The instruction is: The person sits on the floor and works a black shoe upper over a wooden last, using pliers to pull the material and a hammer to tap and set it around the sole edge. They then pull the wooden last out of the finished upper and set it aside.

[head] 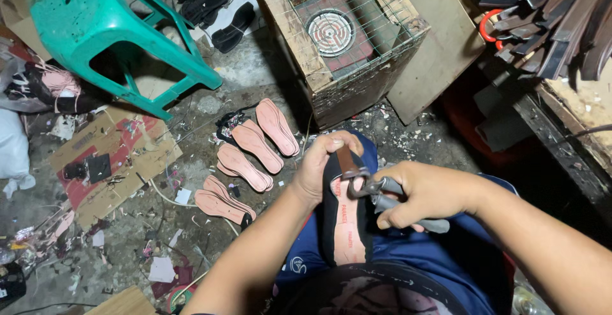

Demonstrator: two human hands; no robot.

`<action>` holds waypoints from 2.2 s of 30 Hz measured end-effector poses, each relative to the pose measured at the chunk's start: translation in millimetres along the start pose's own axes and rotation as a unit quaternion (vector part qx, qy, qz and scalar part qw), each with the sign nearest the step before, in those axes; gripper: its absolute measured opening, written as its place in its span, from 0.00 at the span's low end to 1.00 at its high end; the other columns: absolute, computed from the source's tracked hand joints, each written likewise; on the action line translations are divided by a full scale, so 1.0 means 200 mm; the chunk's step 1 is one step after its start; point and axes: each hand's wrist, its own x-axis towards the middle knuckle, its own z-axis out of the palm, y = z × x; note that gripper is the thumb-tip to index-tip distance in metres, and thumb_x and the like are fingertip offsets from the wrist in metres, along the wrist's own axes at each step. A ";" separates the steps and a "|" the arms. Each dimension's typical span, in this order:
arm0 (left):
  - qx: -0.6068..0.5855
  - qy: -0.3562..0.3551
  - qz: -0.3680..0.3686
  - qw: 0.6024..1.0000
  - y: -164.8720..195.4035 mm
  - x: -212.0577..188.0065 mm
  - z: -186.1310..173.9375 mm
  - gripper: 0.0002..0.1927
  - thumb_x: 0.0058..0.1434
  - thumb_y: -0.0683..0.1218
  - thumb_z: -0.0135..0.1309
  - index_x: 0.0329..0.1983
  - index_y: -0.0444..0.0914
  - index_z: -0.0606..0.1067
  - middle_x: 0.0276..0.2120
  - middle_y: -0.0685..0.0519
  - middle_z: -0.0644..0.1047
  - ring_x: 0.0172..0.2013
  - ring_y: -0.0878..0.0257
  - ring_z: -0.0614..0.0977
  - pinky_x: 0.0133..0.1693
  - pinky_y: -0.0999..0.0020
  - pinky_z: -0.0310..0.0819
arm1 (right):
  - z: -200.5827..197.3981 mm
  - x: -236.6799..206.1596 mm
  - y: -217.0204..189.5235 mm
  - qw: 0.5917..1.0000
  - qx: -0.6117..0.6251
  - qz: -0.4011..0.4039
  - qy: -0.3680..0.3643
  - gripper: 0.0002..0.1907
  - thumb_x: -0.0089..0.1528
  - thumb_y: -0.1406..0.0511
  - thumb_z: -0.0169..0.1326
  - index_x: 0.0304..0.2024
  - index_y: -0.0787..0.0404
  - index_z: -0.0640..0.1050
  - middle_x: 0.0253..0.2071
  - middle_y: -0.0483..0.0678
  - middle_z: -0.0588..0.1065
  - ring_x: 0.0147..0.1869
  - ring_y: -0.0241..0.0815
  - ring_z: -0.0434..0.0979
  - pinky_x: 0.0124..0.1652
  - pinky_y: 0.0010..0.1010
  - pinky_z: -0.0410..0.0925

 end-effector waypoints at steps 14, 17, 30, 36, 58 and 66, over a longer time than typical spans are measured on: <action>0.409 -0.024 0.254 0.876 0.14 -0.07 0.19 0.25 0.67 0.53 0.48 0.63 0.34 0.69 0.52 0.44 0.70 0.58 0.52 0.73 0.66 0.65 0.64 | 0.04 -0.07 0.20 0.982 0.170 -0.044 0.073 0.14 0.53 0.68 0.65 0.34 0.67 0.73 0.18 0.49 0.75 0.16 0.40 0.77 0.19 0.32 0.71; 0.507 -0.017 0.251 0.824 0.20 -0.09 0.19 0.29 0.59 0.50 0.55 0.61 0.33 0.67 0.54 0.41 0.70 0.57 0.49 0.74 0.61 0.63 0.66 | 0.08 -0.14 0.23 0.971 0.230 -0.048 0.053 0.16 0.51 0.69 0.65 0.37 0.66 0.73 0.17 0.51 0.75 0.16 0.42 0.77 0.19 0.33 0.70; 0.296 0.127 0.055 0.945 0.05 0.00 0.06 0.16 0.64 0.41 0.51 0.55 0.35 0.73 0.44 0.51 0.77 0.44 0.65 0.77 0.49 0.71 0.70 | -0.54 -0.42 0.95 0.711 0.400 -0.119 0.566 0.13 0.73 0.58 0.57 0.46 0.62 0.72 0.33 0.47 0.74 0.32 0.42 0.77 0.36 0.38 0.75; 0.386 0.133 0.098 0.908 0.06 0.02 0.07 0.13 0.64 0.40 0.51 0.51 0.34 0.74 0.42 0.51 0.79 0.45 0.67 0.78 0.50 0.73 0.71 | -0.85 -0.47 1.19 0.626 0.562 -0.272 0.467 0.19 0.75 0.61 0.46 0.60 0.69 0.73 0.59 0.61 0.78 0.64 0.55 0.81 0.63 0.48 0.71; 0.357 0.163 0.118 0.912 -0.02 0.03 0.10 0.14 0.66 0.38 0.47 0.55 0.32 0.73 0.44 0.50 0.80 0.45 0.66 0.80 0.50 0.72 0.74 | 0.05 0.37 0.26 0.843 0.152 -0.227 0.463 0.19 0.58 0.66 0.65 0.51 0.63 0.77 0.46 0.45 0.80 0.47 0.32 0.77 0.48 0.24 0.71; 0.335 0.182 0.080 0.921 0.00 0.09 0.06 0.09 0.65 0.41 0.51 0.46 0.33 0.72 0.42 0.49 0.80 0.44 0.66 0.78 0.48 0.72 0.72 | 0.05 0.51 0.19 0.755 -0.088 -0.307 0.573 0.14 0.62 0.68 0.61 0.48 0.62 0.74 0.36 0.49 0.79 0.39 0.37 0.81 0.40 0.30 0.73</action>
